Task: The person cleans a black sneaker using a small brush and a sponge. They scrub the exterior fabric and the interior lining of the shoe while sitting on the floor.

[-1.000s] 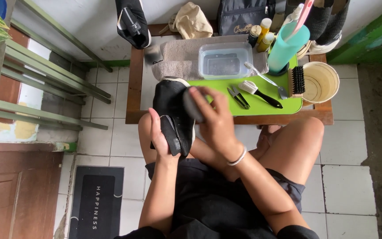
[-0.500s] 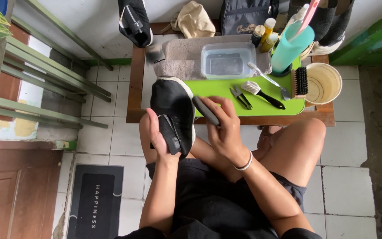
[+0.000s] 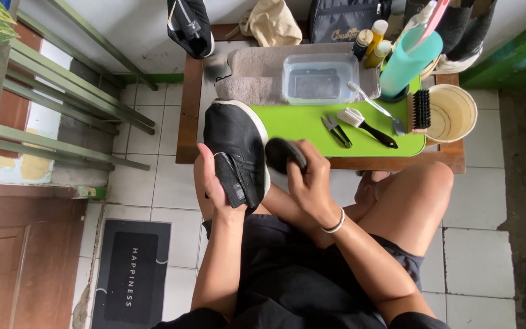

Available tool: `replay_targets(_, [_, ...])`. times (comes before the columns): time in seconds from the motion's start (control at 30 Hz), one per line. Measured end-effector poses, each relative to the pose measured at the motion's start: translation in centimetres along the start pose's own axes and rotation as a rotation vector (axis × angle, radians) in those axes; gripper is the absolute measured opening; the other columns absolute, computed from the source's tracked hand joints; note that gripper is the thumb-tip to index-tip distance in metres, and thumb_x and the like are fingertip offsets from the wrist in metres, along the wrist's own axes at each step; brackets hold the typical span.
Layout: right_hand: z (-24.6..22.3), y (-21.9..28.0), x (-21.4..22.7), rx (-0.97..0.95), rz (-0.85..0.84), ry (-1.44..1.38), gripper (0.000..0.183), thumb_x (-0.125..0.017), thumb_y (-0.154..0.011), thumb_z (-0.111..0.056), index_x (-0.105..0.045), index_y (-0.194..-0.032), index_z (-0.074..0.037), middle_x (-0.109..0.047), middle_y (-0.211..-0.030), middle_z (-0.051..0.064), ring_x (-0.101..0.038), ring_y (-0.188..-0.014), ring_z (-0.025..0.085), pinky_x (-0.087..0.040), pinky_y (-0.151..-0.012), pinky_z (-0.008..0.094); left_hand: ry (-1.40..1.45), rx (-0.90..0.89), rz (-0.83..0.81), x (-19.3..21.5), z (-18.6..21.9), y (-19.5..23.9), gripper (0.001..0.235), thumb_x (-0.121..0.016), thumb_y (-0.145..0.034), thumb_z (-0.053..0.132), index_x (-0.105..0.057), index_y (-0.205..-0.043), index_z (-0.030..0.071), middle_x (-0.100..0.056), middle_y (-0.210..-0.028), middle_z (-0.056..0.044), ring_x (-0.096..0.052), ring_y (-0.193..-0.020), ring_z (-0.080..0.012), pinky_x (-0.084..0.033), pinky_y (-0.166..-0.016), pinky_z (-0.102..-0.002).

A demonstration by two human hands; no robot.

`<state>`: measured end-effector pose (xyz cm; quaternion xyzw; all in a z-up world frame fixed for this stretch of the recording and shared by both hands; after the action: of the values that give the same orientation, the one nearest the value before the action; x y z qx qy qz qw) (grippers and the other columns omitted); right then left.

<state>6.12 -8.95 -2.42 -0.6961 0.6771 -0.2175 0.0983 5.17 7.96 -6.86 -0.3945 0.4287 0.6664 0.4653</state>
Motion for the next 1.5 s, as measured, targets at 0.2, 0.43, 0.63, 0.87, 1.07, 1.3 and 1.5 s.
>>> replay_targets(0.2, [-1.8, 1.8, -3.6, 0.292, -0.142, 0.209, 0.049, -0.062, -0.078, 0.011, -0.071, -0.125, 0.0, -0.064, -0.106, 0.017, -0.066, -0.092, 0.041, -0.058, -0.077, 0.045, 0.003, 0.093, -0.013, 1.2, -0.7, -0.6, 0.07, -0.047, -0.099, 0.062, -0.069, -0.113, -0.004, -0.07, -0.115, -0.028, -0.072, -0.1, -0.0305, -0.055, -0.099, -0.041])
replay_targets(0.43, [2.6, 0.0, -1.2, -0.137, -0.304, -0.072, 0.025, -0.061, -0.075, -0.002, -0.073, -0.097, -0.006, -0.062, -0.074, 0.011, -0.062, -0.07, 0.024, -0.053, -0.067, 0.039, -0.177, -0.039, 0.127, 2.1, 0.4, 0.3, 0.059, -0.051, -0.1, 0.053, -0.066, -0.126, 0.003, -0.068, -0.127, -0.021, -0.068, -0.113, -0.0297, -0.052, -0.104, -0.043])
replay_targets(0.63, [8.2, -2.9, 1.3, -0.266, -0.081, 0.183, 0.053, -0.065, -0.092, 0.001, -0.041, -0.139, -0.002, -0.066, -0.105, 0.035, -0.069, -0.095, 0.055, -0.057, -0.074, 0.063, -0.321, -0.061, 0.241, 1.9, 1.6, 0.9, 0.04, -0.062, -0.1, 0.036, -0.068, -0.125, 0.006, -0.067, -0.131, -0.016, -0.064, -0.119, -0.0206, -0.05, -0.107, -0.035])
replay_targets(0.87, [7.1, -2.8, 0.6, 0.053, -0.029, 0.861, 0.04, -0.07, -0.097, -0.015, -0.058, -0.134, -0.002, -0.058, -0.108, 0.017, -0.06, -0.101, 0.032, -0.055, -0.079, 0.04, -0.39, -0.016, 0.341, -0.4, 3.0, 2.3, 0.008, -0.07, -0.09, 0.007, -0.071, -0.089, -0.001, -0.07, -0.091, -0.016, -0.067, -0.084, -0.0192, -0.058, -0.083, -0.033])
replay_targets(1.07, [10.0, -4.8, 8.5, 0.182, 0.104, 1.049, 0.015, -0.072, -0.09, -0.006, -0.074, -0.103, -0.013, -0.057, -0.092, 0.003, -0.058, -0.085, 0.025, -0.047, -0.069, 0.035, -0.631, 0.119, 0.349, 3.2, 4.4, 2.0, 0.015, -0.074, -0.085, 0.01, -0.068, -0.077, -0.001, -0.066, -0.073, -0.017, -0.068, -0.073, -0.0237, -0.058, -0.066, -0.037])
replay_targets(1.3, [12.8, -8.7, 13.0, -0.255, -0.273, 1.212, 0.04, -0.072, -0.084, 0.0, -0.075, -0.123, -0.004, -0.072, -0.104, 0.018, -0.069, -0.101, 0.034, -0.056, -0.08, 0.04, -0.729, 0.212, 0.275, 4.1, 4.1, 1.5, 0.015, -0.074, -0.084, 0.009, -0.066, -0.08, -0.002, -0.067, -0.072, -0.023, -0.071, -0.068, -0.0285, -0.06, -0.062, -0.041])
replay_targets(1.5, [14.2, -8.4, 12.8, -0.141, -0.194, 1.274, 0.017, -0.078, -0.086, -0.011, -0.081, -0.103, -0.014, -0.073, -0.089, 0.006, -0.073, -0.087, 0.026, -0.058, -0.072, 0.035, -0.716, 0.259, 0.17, 5.7, 3.8, 0.7, 0.007, -0.07, -0.081, 0.005, -0.066, -0.084, -0.001, -0.065, -0.07, -0.021, -0.07, -0.062, -0.0305, -0.06, -0.053, -0.043])
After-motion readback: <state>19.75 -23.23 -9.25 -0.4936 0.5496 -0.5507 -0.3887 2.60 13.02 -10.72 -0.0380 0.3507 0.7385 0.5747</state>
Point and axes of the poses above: each hand's wrist, its own y-axis away from the middle knuckle, its own x-axis out of the back of the hand, z = x × y, the point moved 6 cm from there along -y, towards the middle knuckle
